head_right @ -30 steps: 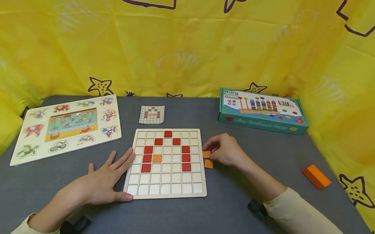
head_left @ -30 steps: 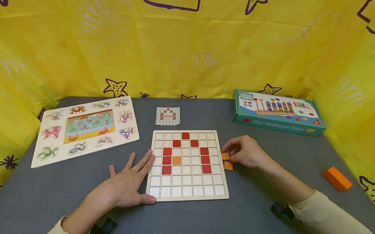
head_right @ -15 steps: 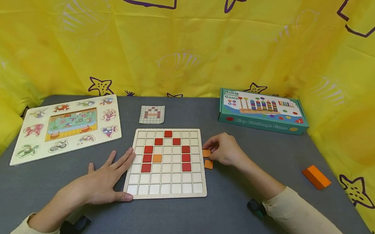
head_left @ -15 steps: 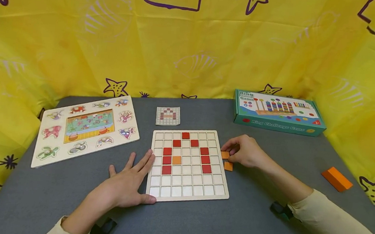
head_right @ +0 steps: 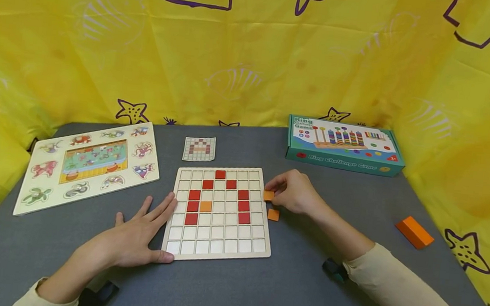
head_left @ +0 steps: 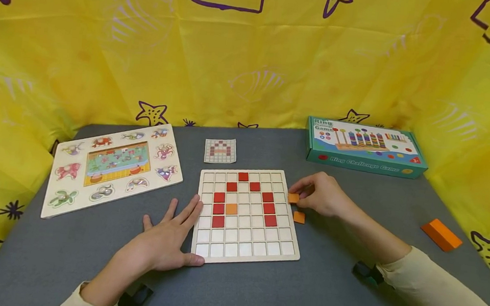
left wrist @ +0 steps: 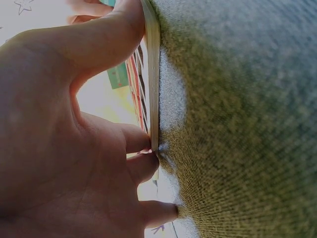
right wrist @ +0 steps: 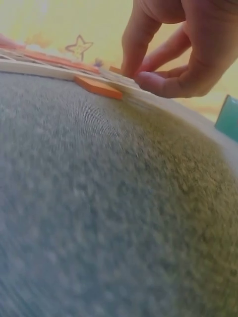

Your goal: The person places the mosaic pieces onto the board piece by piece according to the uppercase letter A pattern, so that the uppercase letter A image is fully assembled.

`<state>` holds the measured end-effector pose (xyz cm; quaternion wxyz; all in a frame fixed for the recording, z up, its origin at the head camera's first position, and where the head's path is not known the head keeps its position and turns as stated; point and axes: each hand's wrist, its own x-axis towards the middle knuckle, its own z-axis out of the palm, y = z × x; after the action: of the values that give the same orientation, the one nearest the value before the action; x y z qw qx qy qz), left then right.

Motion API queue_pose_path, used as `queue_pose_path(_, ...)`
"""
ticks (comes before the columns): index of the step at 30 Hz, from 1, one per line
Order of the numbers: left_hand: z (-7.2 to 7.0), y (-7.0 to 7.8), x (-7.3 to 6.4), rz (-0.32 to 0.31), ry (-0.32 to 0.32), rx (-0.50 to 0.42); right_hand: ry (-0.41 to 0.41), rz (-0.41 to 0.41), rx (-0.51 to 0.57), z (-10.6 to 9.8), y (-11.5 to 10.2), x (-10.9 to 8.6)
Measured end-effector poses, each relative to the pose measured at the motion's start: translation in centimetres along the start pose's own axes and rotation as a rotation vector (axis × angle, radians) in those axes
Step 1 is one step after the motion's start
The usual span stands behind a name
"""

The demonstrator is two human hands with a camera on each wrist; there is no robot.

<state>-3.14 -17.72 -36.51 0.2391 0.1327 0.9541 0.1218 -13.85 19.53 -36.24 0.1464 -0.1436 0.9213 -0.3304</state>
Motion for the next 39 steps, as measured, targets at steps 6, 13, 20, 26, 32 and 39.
queue_pose_path(6,0.0,-0.1,0.0,0.002,0.004,-0.003,0.001,-0.011,0.025,0.3,-1.1,0.2)
queue_pose_path(13,-0.1,0.0,0.0,0.003,-0.001,-0.005,-0.015,-0.037,0.037,0.9,-2.4,0.6)
queue_pose_path(20,-0.1,0.0,-0.1,0.002,-0.001,-0.005,-0.034,-0.066,0.043,1.8,-3.4,1.2)
queue_pose_path(26,-0.1,0.0,-0.1,0.001,-0.001,-0.009,-0.056,-0.073,0.043,2.6,-4.2,1.7)
queue_pose_path(32,-0.1,0.0,0.0,-0.004,-0.002,-0.011,-0.084,-0.064,0.057,3.3,-5.1,2.0)
queue_pose_path(39,-0.1,0.0,0.0,-0.001,0.001,-0.010,-0.103,-0.099,0.043,4.0,-5.9,2.2)
